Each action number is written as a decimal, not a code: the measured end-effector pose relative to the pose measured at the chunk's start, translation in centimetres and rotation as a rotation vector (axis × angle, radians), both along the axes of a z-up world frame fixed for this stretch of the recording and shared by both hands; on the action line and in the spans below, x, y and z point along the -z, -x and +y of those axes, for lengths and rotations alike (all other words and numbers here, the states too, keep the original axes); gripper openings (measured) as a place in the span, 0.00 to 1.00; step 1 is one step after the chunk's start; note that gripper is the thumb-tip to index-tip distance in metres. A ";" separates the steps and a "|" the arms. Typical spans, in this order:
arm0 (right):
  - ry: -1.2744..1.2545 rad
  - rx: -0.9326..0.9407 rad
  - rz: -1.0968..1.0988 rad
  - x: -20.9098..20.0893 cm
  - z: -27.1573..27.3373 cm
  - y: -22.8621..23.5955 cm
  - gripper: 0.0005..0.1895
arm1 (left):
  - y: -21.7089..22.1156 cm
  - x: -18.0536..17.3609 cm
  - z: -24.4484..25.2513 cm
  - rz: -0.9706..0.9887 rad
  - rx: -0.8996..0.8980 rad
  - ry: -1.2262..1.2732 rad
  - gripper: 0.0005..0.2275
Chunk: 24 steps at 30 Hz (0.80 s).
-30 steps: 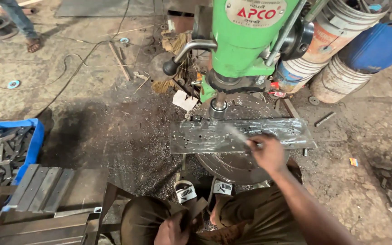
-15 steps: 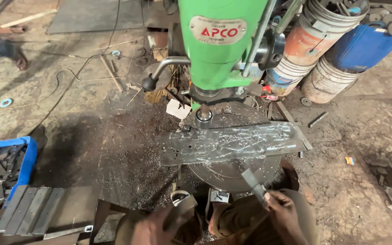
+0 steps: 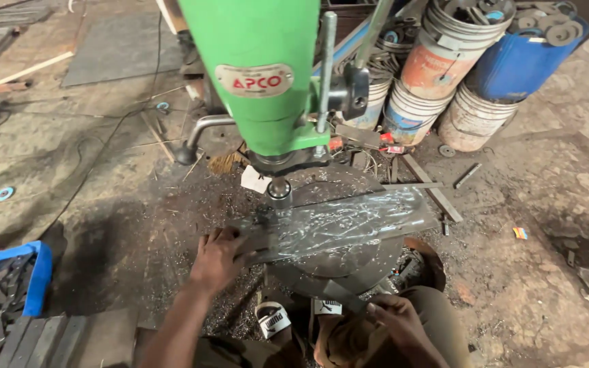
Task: The recorder uses a drill press to drill holes into a metal workpiece on a workshop table.
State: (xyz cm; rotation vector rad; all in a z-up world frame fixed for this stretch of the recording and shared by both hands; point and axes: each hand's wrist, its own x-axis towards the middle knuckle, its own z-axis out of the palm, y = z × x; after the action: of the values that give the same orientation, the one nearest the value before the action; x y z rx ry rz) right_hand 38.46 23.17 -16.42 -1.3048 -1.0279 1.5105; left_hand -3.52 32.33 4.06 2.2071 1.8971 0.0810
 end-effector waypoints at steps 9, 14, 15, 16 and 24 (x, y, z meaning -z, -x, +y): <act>-0.026 -0.036 0.005 0.8 0.1 0.4 0.08 | -0.4 5.0 2.5 -0.203 -0.105 -0.243 0.16; 0.041 -0.010 0.103 -0.7 0.1 0.9 0.09 | -1.7 4.7 3.5 -0.439 -0.198 -0.238 0.14; 0.034 -0.010 0.061 -0.4 0.0 0.9 0.09 | -2.0 4.3 3.4 -0.417 -0.156 -0.348 0.13; 0.037 -0.009 0.062 -0.1 0.1 0.8 0.09 | -2.0 4.5 3.5 -0.416 -0.155 -0.346 0.13; -0.006 -0.040 0.049 1.1 0.2 0.7 0.10 | -2.2 5.9 3.5 -0.339 -0.138 -0.506 0.15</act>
State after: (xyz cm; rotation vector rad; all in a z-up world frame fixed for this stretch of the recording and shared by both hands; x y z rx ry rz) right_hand 37.76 23.39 -17.47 -1.2433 -1.0320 1.5611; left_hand -1.37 35.87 -1.84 2.1508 1.9792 0.9905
